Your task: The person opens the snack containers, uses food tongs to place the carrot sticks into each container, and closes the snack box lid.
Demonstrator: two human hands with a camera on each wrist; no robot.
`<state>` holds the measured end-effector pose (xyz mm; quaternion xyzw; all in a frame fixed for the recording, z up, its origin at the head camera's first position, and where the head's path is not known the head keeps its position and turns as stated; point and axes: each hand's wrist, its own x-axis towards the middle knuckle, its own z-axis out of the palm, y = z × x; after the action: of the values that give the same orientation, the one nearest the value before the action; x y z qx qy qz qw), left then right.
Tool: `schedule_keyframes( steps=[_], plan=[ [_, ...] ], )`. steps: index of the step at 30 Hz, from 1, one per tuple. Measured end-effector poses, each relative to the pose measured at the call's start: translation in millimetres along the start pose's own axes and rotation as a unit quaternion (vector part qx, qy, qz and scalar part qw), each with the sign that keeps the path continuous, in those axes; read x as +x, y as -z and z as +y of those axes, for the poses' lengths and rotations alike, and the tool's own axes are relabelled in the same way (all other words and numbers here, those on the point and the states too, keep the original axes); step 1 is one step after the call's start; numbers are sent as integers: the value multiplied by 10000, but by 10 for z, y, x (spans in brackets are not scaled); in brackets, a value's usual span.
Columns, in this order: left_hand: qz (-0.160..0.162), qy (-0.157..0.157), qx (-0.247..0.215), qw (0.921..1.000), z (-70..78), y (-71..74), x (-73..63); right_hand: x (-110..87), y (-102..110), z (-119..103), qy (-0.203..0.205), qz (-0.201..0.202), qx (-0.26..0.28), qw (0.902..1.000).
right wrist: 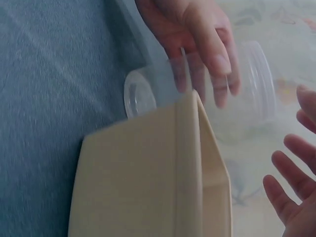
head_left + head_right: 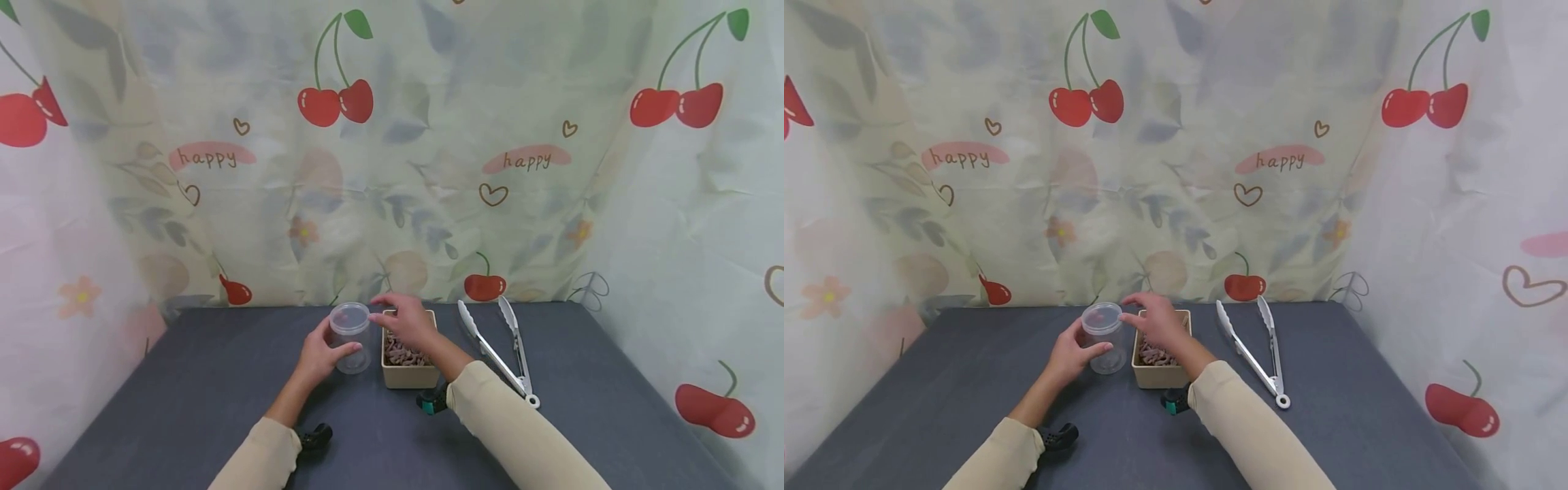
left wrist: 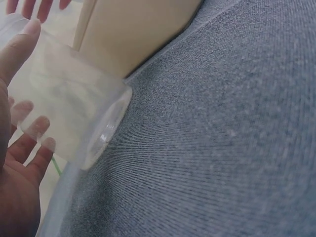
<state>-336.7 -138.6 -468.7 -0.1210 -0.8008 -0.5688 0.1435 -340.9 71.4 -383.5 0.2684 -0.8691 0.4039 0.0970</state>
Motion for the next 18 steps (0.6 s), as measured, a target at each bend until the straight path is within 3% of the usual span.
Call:
schedule_keyframes(
  steps=[9, 18],
  plan=[
    [95, 83, 287, 9995, 1, -9, -17, 43, -159, -170, -265, -437, -122, 9986],
    [174, 19, 182, 9997, 9, -19, -29, 87, -265, -187, -31, -639, -893, 9939]
  ],
)
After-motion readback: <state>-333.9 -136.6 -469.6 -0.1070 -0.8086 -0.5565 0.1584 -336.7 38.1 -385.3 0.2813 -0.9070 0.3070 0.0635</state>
